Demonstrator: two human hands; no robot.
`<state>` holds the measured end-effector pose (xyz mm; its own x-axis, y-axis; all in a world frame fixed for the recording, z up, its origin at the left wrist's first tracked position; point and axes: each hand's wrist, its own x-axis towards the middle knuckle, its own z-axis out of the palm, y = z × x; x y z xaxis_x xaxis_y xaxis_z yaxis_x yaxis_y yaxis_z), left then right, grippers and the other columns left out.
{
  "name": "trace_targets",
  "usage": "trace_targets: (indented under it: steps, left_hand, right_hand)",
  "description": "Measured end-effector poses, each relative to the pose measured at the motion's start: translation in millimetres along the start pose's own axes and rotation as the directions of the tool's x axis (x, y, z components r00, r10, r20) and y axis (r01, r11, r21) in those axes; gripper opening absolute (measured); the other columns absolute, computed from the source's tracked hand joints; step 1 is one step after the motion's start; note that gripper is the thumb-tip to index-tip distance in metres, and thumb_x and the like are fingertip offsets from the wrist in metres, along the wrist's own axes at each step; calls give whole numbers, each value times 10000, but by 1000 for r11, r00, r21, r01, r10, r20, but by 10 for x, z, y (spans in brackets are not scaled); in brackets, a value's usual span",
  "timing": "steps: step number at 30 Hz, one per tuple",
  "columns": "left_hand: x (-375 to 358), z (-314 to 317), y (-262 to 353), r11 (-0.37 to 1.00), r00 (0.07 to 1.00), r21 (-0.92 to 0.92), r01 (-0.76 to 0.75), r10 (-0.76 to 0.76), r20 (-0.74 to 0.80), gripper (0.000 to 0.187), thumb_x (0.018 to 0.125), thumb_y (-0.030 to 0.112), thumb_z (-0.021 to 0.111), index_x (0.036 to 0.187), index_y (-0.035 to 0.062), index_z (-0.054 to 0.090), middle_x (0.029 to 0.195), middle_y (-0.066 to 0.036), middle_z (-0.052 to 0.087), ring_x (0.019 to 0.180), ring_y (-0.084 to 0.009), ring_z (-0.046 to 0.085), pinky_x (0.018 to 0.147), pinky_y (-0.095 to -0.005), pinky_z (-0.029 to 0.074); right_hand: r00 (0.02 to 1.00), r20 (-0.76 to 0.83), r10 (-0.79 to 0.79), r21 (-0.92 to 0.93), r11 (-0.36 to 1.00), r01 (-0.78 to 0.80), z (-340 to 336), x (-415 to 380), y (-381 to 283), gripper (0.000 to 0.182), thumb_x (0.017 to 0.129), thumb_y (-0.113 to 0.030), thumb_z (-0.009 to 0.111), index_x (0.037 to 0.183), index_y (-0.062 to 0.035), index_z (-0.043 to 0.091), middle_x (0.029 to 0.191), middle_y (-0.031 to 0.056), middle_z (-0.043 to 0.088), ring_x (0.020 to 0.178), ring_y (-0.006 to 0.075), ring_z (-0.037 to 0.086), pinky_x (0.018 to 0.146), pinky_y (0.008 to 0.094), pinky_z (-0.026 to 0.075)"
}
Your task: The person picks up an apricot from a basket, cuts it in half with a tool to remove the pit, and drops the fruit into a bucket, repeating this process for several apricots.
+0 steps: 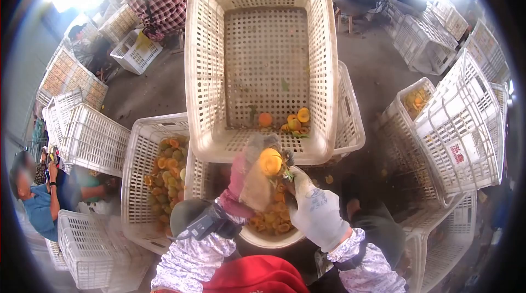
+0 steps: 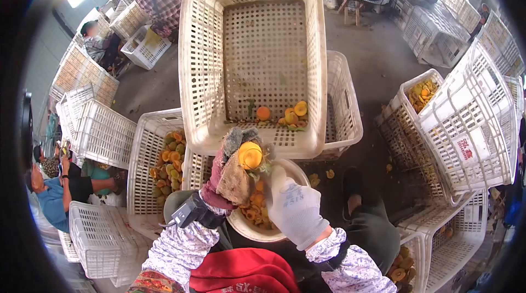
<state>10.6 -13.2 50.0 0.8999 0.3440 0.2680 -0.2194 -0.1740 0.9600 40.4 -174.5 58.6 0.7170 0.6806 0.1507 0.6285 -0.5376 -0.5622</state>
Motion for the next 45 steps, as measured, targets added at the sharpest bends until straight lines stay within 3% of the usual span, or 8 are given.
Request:
trace_targets:
  steps: [10, 13, 16, 27, 35, 38, 40, 45]
  left_hand:
    - [-78, -42, -273, 828, 974, 526, -194, 226, 3, 473, 722, 163, 688, 1145, 4, 547, 852, -153, 595, 784, -359, 602, 661, -424, 478]
    - [-86, 9, -332, 886, 906, -358, 296, -379, -188, 378, 773, 162, 643, 1107, 0, 567, 789, -132, 574, 713, -326, 595, 613, -391, 474]
    - [-20, -46, -194, 641, 923, 719, -268, 385, 0, 247, 831, 141, 581, 1024, -13, 592, 750, -105, 562, 653, -260, 582, 584, -332, 463]
    - [-61, 157, -52, 845, 907, -468, 260, -380, -184, 258, 969, 266, 502, 956, 34, 616, 786, -9, 589, 677, -120, 563, 590, -273, 455]
    - [45, -29, -156, 811, 858, -338, 478, -513, -16, 258, 969, 214, 485, 1012, -4, 615, 782, -17, 590, 704, -110, 567, 600, -256, 462]
    - [-19, -23, -215, 931, 983, 337, -142, 174, -66, 242, 952, 190, 515, 977, -27, 620, 772, -47, 601, 727, -124, 588, 626, -249, 479]
    - [31, -14, -170, 874, 917, -319, 368, -398, -32, 262, 947, 215, 548, 924, -34, 627, 761, -88, 622, 702, -144, 607, 636, -254, 503]
    - [102, -31, 45, 727, 874, -501, 468, -464, 144, 345, 956, 311, 558, 887, -19, 625, 763, -114, 634, 645, -199, 627, 586, -319, 533]
  right_hand:
    - [991, -99, -94, -190, 979, 74, 206, -24, 31, 327, 822, -191, 597, 1067, 5, 505, 606, 62, 566, 494, 244, 606, 419, 372, 444]
    - [997, -58, -59, -158, 986, 49, 284, -35, -3, 274, 841, -189, 583, 1025, -7, 492, 611, 91, 584, 505, 262, 612, 441, 384, 456]
    - [1000, -3, -16, -8, 1000, 15, 268, -24, -26, 256, 852, -187, 578, 1009, -13, 476, 622, 131, 606, 525, 301, 618, 471, 416, 468]
    - [998, -65, 17, 13, 1000, -16, 339, -77, 7, 252, 839, -169, 584, 997, -15, 463, 608, 161, 602, 550, 347, 618, 503, 450, 474]
    - [996, -65, -66, 88, 994, 72, 389, -69, 83, 230, 842, -167, 583, 976, -10, 480, 626, 189, 597, 572, 369, 611, 522, 473, 471]
    - [981, 53, -187, 119, 976, 180, 492, -96, 220, 232, 857, -158, 568, 1004, 5, 491, 634, 210, 594, 603, 381, 616, 544, 476, 469]
    - [989, 43, -145, 295, 947, 126, 416, -66, 188, 224, 865, -153, 563, 1012, 6, 501, 654, 209, 598, 614, 379, 617, 548, 466, 470]
    - [992, 80, -94, 555, 831, 34, 199, -33, 82, 216, 888, -153, 556, 1029, 8, 522, 688, 174, 594, 590, 311, 613, 534, 403, 467]
